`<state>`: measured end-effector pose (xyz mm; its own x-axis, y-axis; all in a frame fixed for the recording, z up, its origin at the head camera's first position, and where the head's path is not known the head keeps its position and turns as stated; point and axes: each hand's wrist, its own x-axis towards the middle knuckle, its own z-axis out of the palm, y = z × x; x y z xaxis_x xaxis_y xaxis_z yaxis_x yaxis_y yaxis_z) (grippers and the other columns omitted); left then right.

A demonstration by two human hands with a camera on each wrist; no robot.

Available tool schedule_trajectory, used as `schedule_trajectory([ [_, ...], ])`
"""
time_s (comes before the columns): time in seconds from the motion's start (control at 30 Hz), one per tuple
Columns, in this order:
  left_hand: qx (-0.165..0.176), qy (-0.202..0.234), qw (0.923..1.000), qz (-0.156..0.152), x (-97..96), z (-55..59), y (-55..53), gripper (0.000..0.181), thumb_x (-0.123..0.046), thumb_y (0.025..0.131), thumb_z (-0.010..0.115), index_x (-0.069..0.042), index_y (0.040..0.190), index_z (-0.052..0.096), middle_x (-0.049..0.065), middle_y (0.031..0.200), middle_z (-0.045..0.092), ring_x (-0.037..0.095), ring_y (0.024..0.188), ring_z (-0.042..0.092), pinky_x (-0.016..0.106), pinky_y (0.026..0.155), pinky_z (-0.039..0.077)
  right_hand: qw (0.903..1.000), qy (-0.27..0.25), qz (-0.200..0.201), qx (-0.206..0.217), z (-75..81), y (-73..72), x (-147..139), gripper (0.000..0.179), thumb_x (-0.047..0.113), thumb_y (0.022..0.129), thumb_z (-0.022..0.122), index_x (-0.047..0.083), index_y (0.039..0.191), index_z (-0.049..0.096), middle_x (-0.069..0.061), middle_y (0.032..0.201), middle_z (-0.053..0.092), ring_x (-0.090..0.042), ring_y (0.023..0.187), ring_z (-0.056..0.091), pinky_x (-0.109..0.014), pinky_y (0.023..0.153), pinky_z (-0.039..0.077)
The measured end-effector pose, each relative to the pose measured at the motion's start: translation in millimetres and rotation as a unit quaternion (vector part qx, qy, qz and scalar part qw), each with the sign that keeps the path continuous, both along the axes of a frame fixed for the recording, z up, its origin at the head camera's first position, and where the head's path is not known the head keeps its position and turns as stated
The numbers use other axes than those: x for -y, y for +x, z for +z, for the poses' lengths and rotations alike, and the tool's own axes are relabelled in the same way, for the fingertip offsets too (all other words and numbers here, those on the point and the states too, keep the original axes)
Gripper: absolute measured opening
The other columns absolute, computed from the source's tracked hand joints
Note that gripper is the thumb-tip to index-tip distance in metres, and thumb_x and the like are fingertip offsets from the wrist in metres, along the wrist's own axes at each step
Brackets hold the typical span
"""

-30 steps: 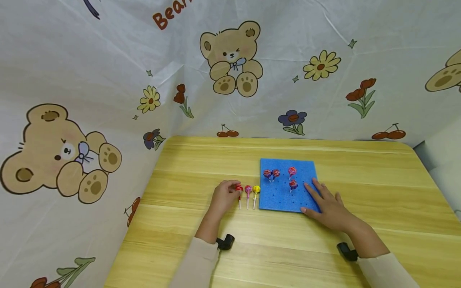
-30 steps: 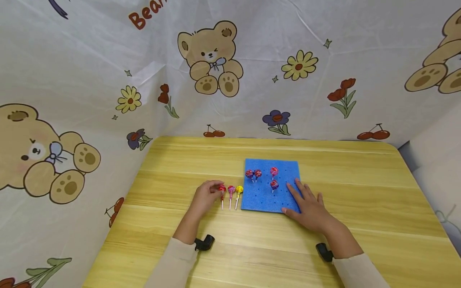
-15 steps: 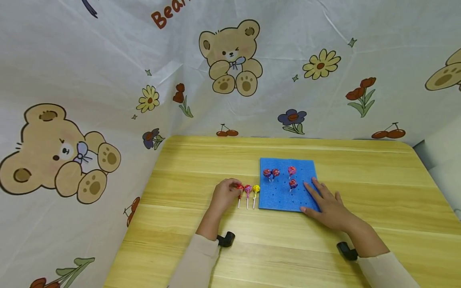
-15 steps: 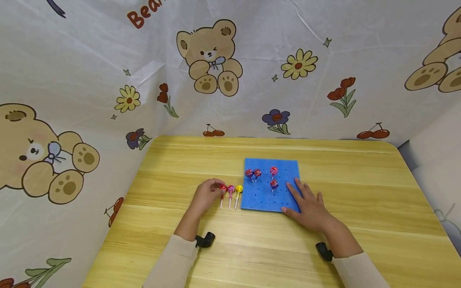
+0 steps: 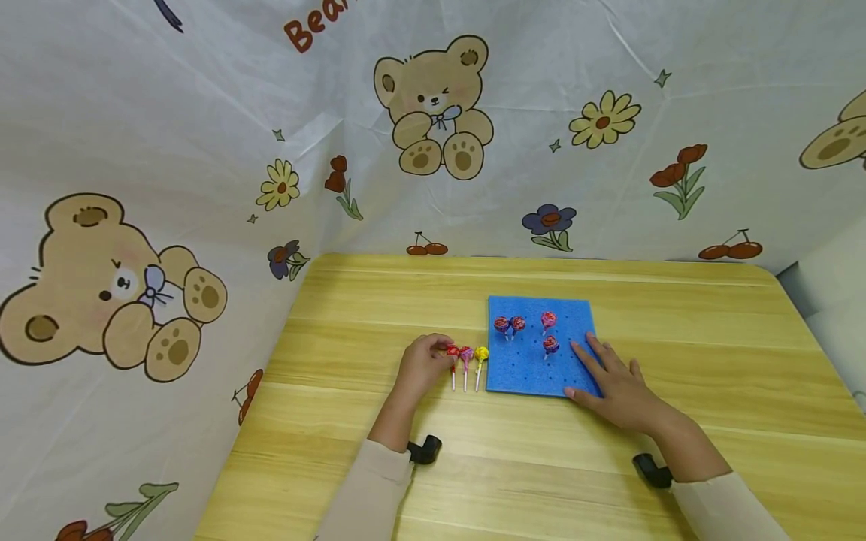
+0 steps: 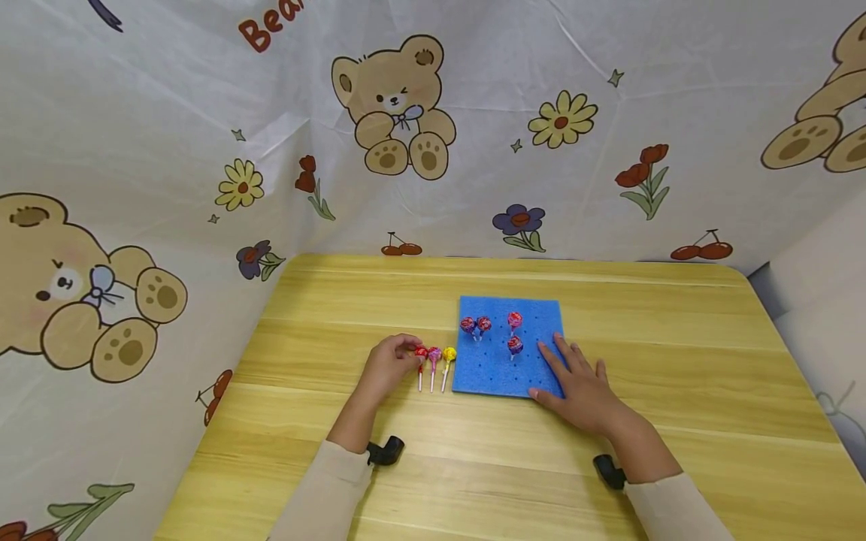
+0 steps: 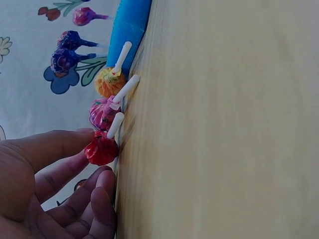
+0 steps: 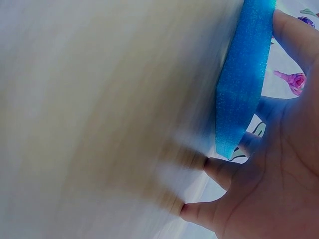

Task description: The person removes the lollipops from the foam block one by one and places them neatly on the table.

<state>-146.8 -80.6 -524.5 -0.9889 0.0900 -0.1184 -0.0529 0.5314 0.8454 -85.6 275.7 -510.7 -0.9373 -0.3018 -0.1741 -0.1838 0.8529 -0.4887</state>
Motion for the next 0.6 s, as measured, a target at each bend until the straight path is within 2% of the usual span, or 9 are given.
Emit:
schedule_trajectory([
  [0.17,-0.01,0.01,0.9999,0.003,1.7,-0.6,0.3,0.025,-0.009,0.089,0.074,-0.007,0.114,0.072,0.011,0.108,0.067,0.016,0.084,0.062,0.025,0.069,0.053,1.0,0.002,0.0,0.0,0.3,-0.7,0.0,0.09,0.057,0.095,0.062,0.019,0.164,0.017,-0.021,0.17,0.004,-0.055,0.151,0.007,-0.084,0.109,0.0],
  [0.4,0.002,0.051,0.9986,0.017,6.3,4.6,2.5,0.028,-0.013,0.091,0.072,-0.012,0.119,0.072,0.006,0.117,0.067,0.021,0.1,0.064,0.031,0.077,0.057,1.0,0.001,0.0,-0.001,0.8,-0.3,0.3,0.09,0.057,0.095,0.062,0.019,0.164,0.017,-0.02,0.17,0.004,-0.055,0.151,0.008,-0.084,0.109,0.0],
  [0.6,-0.01,0.081,0.9963,0.027,8.2,7.9,4.0,0.03,-0.016,0.091,0.072,-0.012,0.12,0.071,0.003,0.12,0.066,0.022,0.107,0.062,0.034,0.081,0.057,1.0,0.0,0.0,-0.002,0.4,0.4,0.6,0.09,0.056,0.095,0.062,0.018,0.163,0.018,-0.021,0.17,0.005,-0.056,0.151,0.009,-0.084,0.109,0.0],
])
